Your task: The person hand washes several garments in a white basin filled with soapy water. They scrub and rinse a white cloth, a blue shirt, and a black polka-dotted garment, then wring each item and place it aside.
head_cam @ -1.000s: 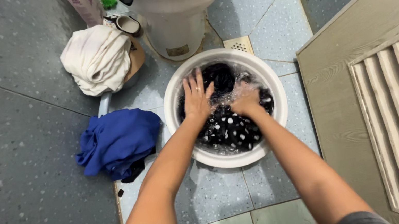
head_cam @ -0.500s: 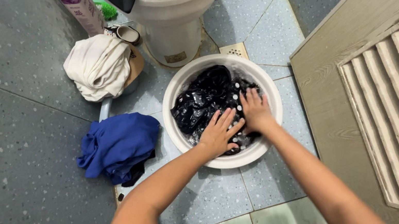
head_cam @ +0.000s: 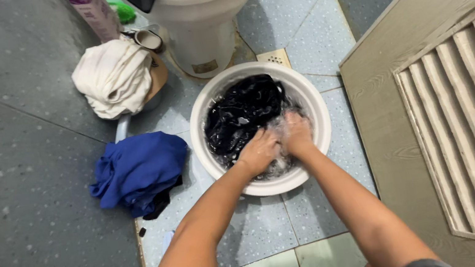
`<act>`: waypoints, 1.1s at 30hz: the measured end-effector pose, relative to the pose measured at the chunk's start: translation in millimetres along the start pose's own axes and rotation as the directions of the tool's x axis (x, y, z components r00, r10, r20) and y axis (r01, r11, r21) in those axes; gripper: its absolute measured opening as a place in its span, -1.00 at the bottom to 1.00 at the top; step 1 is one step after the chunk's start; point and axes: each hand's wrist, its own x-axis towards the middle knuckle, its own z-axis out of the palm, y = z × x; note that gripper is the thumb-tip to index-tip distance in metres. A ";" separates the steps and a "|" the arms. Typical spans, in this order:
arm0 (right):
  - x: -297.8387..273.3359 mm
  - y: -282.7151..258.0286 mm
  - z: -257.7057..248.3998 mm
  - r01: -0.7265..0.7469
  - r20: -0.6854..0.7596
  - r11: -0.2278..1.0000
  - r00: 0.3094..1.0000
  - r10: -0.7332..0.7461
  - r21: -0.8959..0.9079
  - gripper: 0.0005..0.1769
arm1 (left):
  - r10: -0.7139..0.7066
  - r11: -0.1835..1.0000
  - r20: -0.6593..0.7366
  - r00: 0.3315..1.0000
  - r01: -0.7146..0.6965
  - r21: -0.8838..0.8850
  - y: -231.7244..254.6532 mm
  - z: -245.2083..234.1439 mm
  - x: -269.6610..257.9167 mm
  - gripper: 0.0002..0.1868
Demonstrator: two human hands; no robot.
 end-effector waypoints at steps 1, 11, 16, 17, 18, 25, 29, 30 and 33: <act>0.1 7.2 -13.6 -0.073 0.072 0.979 0.996 0.060 0.190 -0.15 | 0.012 0.999 -0.026 1.000 -0.013 -0.037 -4.4 -6.4 0.8 -0.78; -23.8 4.6 -248.3 0.195 -0.095 -0.334 0.951 0.293 0.922 -0.84 | -0.475 0.610 -0.203 0.856 0.154 -0.778 -19.2 -137.5 -26.1 -0.17; -43.0 -51.8 -372.1 0.600 -0.509 -0.384 0.799 0.320 0.701 -0.83 | -0.518 0.473 -0.260 0.815 0.019 -0.881 -8.4 -161.3 -9.0 0.50; -46.9 -60.1 -391.0 0.681 -0.603 -0.341 0.732 0.317 0.647 -0.81 | -0.530 0.463 -0.274 0.802 0.003 -0.886 -10.5 -162.9 -0.3 0.52; -52.4 -65.3 -405.6 0.711 -0.641 -0.348 0.702 0.309 0.611 -0.82 | -0.544 0.444 -0.278 0.791 -0.009 -0.896 -9.5 -161.5 5.1 0.54; -76.2 -43.6 -443.2 0.722 -0.742 -0.427 0.652 0.156 0.544 -0.86 | -0.402 0.281 -0.294 0.867 -0.189 -0.941 -34.8 -173.9 33.9 0.07; -94.6 -0.5 -412.7 0.593 -0.596 -0.223 0.801 0.062 0.773 -0.61 | -0.651 0.432 -0.321 0.687 -0.011 -0.902 -49.0 -192.7 18.7 -0.46; -99.7 15.1 -403.2 0.531 -0.530 -0.111 0.847 0.038 0.840 -0.50 | -0.721 0.442 -0.344 0.602 0.016 -0.897 -52.1 -199.5 15.2 -0.60; -87.7 38.6 -348.6 0.193 -0.201 0.397 0.979 -0.021 0.897 -0.09 | -0.780 0.559 -0.519 0.350 0.016 -0.829 -56.9 -227.0 22.2 -0.70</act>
